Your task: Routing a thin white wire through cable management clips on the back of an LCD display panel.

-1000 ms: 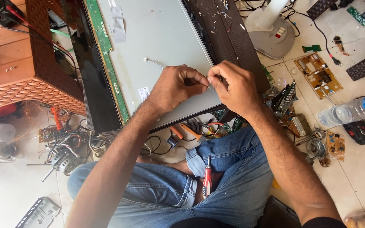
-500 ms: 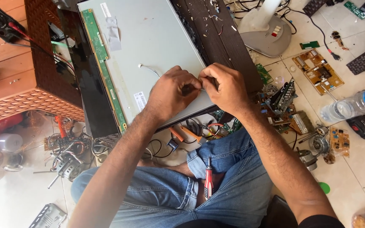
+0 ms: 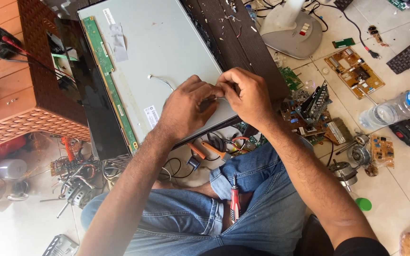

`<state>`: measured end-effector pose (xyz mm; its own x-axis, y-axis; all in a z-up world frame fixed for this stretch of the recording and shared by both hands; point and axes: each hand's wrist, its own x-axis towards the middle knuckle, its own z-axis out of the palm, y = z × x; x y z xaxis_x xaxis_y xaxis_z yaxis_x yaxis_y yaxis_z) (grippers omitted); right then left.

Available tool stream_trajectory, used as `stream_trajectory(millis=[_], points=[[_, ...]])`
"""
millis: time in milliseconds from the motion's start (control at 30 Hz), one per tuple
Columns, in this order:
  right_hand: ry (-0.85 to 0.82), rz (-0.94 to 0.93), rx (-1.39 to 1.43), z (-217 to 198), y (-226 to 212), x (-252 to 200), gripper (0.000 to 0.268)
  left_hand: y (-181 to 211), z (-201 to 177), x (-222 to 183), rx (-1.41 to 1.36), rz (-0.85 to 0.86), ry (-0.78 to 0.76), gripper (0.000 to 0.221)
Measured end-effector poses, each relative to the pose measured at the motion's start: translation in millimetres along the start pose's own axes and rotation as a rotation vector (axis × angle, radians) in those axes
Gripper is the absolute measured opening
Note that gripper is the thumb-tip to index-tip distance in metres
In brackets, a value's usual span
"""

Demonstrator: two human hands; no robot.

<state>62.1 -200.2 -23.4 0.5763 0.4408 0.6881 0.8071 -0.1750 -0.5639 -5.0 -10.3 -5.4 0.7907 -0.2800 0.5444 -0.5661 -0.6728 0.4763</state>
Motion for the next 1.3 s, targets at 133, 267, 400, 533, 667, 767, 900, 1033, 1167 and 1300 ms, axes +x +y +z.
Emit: stream_trajectory(millis=[133,267,400,533,667,767,900,1033,1167,1300], points=[[0.018,0.021,-0.001,0.7,1.5,-0.3,0.009,2.3,-1.2,0.4,-0.013,0.011,0.001,0.016],[0.038,0.032,0.0,-1.4,-3.6,3.2,0.008,0.1,-0.2,-0.3,-0.003,0.019,0.0,0.014],[0.017,0.008,-0.107,-7.9,-9.7,7.6,0.006,-4.7,4.9,-0.2,0.067,-0.005,0.022,0.016],[0.079,-0.155,-0.462,-10.0,8.0,-1.3,0.011,-12.8,10.7,-2.3,0.103,-0.02,0.033,0.015],[0.055,-0.14,-0.496,-21.5,-43.3,-11.2,0.009,-8.6,8.2,-1.3,0.102,-0.019,0.025,0.015],[-0.036,-0.09,-0.569,-19.2,-43.7,-27.4,0.01,-5.5,6.3,-1.3,0.104,-0.018,0.027,0.015],[-0.041,0.018,-0.581,-9.7,-29.0,-35.5,0.009,-4.9,6.5,-0.4,0.082,0.003,0.037,0.014],[0.012,0.022,-0.597,0.0,-13.6,-37.3,0.016,-4.2,4.7,-0.2,0.043,-0.002,0.042,0.016],[0.024,0.045,-0.552,7.0,-10.0,-37.9,0.009,-0.3,2.4,1.0,0.029,0.012,0.04,0.016],[0.023,0.078,-0.471,5.1,-12.9,-38.3,0.007,2.0,0.9,1.6,0.035,0.042,0.031,0.018]])
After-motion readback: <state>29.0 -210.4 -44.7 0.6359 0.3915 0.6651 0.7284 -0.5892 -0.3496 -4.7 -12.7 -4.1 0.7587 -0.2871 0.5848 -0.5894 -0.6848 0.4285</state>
